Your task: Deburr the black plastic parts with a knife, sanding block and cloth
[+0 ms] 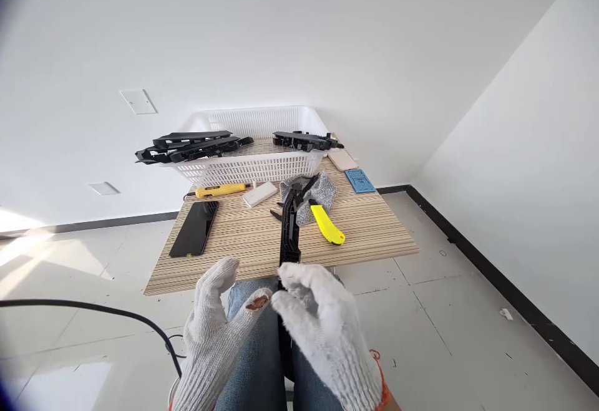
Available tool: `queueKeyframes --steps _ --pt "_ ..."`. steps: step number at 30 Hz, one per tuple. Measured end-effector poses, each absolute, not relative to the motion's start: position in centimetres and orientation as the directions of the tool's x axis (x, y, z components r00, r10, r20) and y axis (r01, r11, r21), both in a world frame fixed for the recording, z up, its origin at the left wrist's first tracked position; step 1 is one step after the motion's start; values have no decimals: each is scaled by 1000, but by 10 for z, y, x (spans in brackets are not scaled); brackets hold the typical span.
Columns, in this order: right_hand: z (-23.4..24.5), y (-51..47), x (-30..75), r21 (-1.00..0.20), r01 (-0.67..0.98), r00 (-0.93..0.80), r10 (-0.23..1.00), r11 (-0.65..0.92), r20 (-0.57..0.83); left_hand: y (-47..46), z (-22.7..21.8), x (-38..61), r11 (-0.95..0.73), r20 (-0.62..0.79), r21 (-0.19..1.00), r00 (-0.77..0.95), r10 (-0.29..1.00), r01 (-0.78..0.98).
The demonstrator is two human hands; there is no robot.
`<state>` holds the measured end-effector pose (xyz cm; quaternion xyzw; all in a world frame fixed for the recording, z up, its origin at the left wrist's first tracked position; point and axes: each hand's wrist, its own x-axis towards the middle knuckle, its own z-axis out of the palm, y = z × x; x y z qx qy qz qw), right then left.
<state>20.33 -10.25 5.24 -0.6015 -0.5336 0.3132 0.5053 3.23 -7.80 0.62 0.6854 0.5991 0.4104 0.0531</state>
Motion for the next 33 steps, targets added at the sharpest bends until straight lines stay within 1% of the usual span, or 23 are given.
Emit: queueKeyframes --steps 2,4,6,9,11,12,15,17,19,21,23,24,26,29,31,33 --pt "52 -101 200 -873 461 92 970 157 223 -78 6 31 -335 540 552 -22 841 763" --pt "49 -101 196 -789 565 49 945 241 324 -78 6 31 -396 595 524 9 804 754" --pt "47 -101 195 -732 623 99 900 276 424 -78 6 31 -401 614 501 12 789 767" --pt "49 -103 199 -737 619 231 834 272 501 -77 8 30 -343 597 483 -16 802 806" --pt "50 -103 201 -759 595 264 828 265 495 -76 9 29 -334 594 478 -18 804 812" --pt "51 -103 201 -766 586 248 841 265 481 -76 9 29 -337 593 480 -17 805 810" --pt "48 -102 196 -754 599 123 900 268 417 -78 8 30 -361 600 497 -12 800 789" --pt "45 -100 193 -726 630 98 899 276 427 -80 8 31 -392 618 503 -4 786 770" --pt "44 -99 192 -715 645 157 870 268 467 -81 8 31 -391 609 517 -6 793 761" --pt "46 -99 195 -735 640 263 834 226 485 -81 9 30 -327 551 554 -43 833 766" --pt "50 -100 198 -769 612 327 827 183 457 -81 9 29 -238 464 603 -92 881 762" --pt "51 -101 198 -787 593 327 842 171 430 -81 9 29 -207 427 626 -109 898 752" --pt "52 -101 197 -813 558 252 901 163 354 -81 8 29 -189 382 674 -118 916 714" --pt "47 -101 193 -822 543 113 954 174 277 -83 8 32 -236 387 728 -101 917 643" --pt "44 -101 191 -811 548 79 952 208 297 -83 11 32 -225 359 759 -105 927 611" --pt "43 -100 190 -792 551 76 930 261 359 -83 14 32 -144 270 797 -134 953 586"
